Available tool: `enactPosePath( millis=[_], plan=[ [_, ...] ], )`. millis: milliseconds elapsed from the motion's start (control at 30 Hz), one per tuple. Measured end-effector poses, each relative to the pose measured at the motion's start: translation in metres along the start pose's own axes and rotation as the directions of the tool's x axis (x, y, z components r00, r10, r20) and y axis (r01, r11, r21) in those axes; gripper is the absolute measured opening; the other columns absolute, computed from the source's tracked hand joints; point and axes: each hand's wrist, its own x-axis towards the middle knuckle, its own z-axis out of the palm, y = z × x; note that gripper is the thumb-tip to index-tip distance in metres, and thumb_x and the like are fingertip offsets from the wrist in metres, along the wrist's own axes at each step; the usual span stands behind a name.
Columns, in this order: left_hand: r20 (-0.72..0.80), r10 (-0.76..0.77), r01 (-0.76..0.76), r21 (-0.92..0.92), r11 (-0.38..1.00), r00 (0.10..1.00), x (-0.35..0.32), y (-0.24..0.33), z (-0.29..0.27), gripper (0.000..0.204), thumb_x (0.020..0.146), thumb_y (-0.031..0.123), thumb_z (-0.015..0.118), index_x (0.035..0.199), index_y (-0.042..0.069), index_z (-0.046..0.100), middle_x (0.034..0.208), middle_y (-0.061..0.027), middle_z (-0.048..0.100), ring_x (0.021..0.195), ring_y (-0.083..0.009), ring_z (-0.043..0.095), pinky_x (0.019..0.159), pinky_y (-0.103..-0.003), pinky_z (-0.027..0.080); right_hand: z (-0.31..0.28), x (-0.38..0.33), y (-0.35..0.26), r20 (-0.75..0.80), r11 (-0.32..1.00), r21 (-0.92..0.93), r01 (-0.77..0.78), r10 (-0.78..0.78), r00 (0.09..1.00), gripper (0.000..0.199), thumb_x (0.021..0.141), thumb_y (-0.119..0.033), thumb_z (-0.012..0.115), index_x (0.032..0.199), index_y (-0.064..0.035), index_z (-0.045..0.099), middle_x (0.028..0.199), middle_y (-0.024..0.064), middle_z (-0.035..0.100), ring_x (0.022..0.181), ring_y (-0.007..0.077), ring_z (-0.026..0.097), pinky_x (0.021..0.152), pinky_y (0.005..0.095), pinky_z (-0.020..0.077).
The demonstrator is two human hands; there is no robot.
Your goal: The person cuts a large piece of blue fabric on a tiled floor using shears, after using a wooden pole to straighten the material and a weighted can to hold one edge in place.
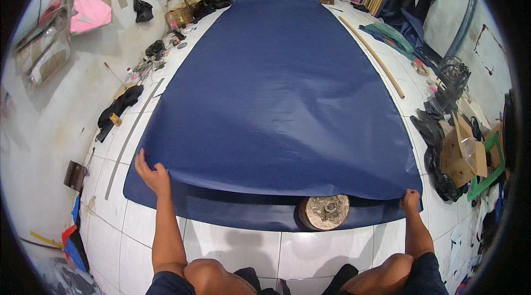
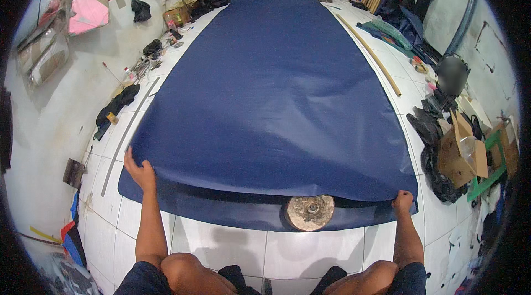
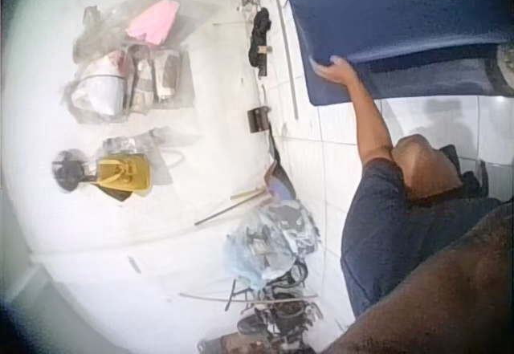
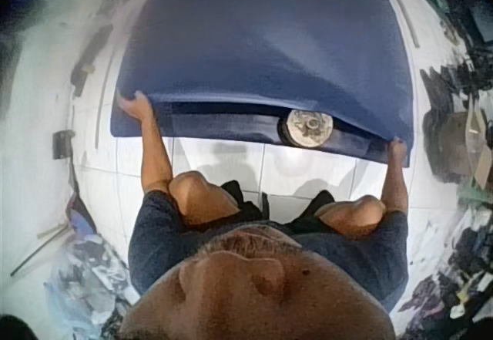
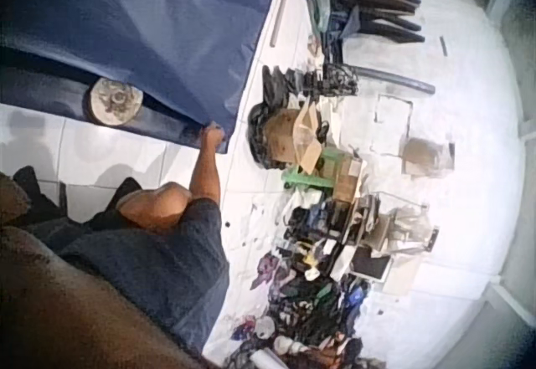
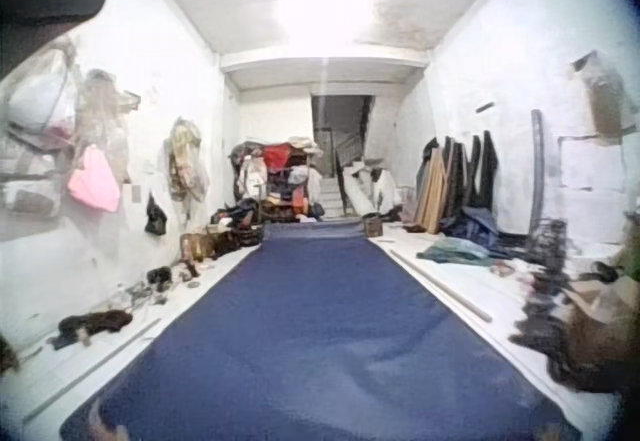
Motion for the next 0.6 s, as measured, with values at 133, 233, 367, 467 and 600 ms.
enactPosePath(
  millis=[133, 233, 367, 467, 600],
  plan=[
    [0.106, -0.153, 0.145, 0.078, 0.986, 0.983, -0.023, -0.024, -0.008, 0.064, 0.074, 0.003, 0.052, 0.137, -0.003, 0.048, 0.139, -0.0259, 0.047, 0.132, -0.0415, 0.044, 0.112, -0.043, 0.033, 0.002, -0.006, 0.005, 0.003, 0.998, -0.059, 0.020, -0.020, 1.000, 0.020, 0.090, -0.019, 0.059, 0.097, -0.0002, 0.060, 0.070, 0.0112, 0.060, 0.048, 0.0204, 0.058, 0.042, 0.0347, 0.0485],
    [0.204, -0.666, 0.670, 0.058, 0.740, 0.718, -0.082, -0.090, 0.004, 0.068, 0.076, 0.007, 0.055, 0.141, -0.006, 0.044, 0.144, -0.0261, 0.045, 0.136, -0.0394, 0.041, 0.115, -0.041, 0.030, -0.006, 0.002, 0.002, 0.014, 0.972, -0.142, 0.189, -0.189, 0.982, 0.020, 0.089, -0.019, 0.060, 0.097, -0.0003, 0.060, 0.073, 0.0112, 0.061, 0.051, 0.0211, 0.059, 0.042, 0.0347, 0.0488],
    [0.318, -0.680, 0.682, 0.125, 0.721, 0.661, -0.104, -0.133, 0.010, 0.072, 0.075, 0.007, 0.060, 0.143, -0.008, 0.040, 0.146, -0.0253, 0.043, 0.136, -0.0366, 0.041, 0.115, -0.040, 0.029, -0.003, -0.002, -0.003, 0.021, 0.974, -0.148, 0.169, -0.168, 0.986, 0.019, 0.088, -0.016, 0.061, 0.099, -0.0006, 0.060, 0.079, 0.0117, 0.063, 0.055, 0.0223, 0.062, 0.043, 0.0352, 0.0508],
    [0.240, -0.681, 0.721, -0.287, 0.631, 0.692, -0.083, -0.122, 0.020, 0.072, 0.074, 0.004, 0.060, 0.143, -0.005, 0.041, 0.147, -0.0247, 0.043, 0.137, -0.0360, 0.040, 0.116, -0.039, 0.029, -0.011, -0.006, -0.007, 0.010, 0.987, -0.110, 0.121, -0.120, 0.993, 0.018, 0.086, -0.013, 0.062, 0.100, -0.0006, 0.060, 0.081, 0.0117, 0.063, 0.059, 0.0228, 0.064, 0.045, 0.0359, 0.0526],
    [0.059, -0.199, 0.198, 0.011, 0.980, 0.978, -0.006, -0.092, -0.001, 0.068, 0.076, 0.000, 0.054, 0.143, 0.003, 0.045, 0.151, -0.0245, 0.037, 0.138, -0.0401, 0.038, 0.116, -0.042, 0.029, 0.013, -0.021, 0.006, 0.108, 0.981, -0.190, 0.036, -0.015, 0.994, 0.017, 0.086, -0.010, 0.062, 0.099, -0.0006, 0.059, 0.079, 0.0106, 0.063, 0.058, 0.0220, 0.063, 0.045, 0.0353, 0.0530]
  ],
)
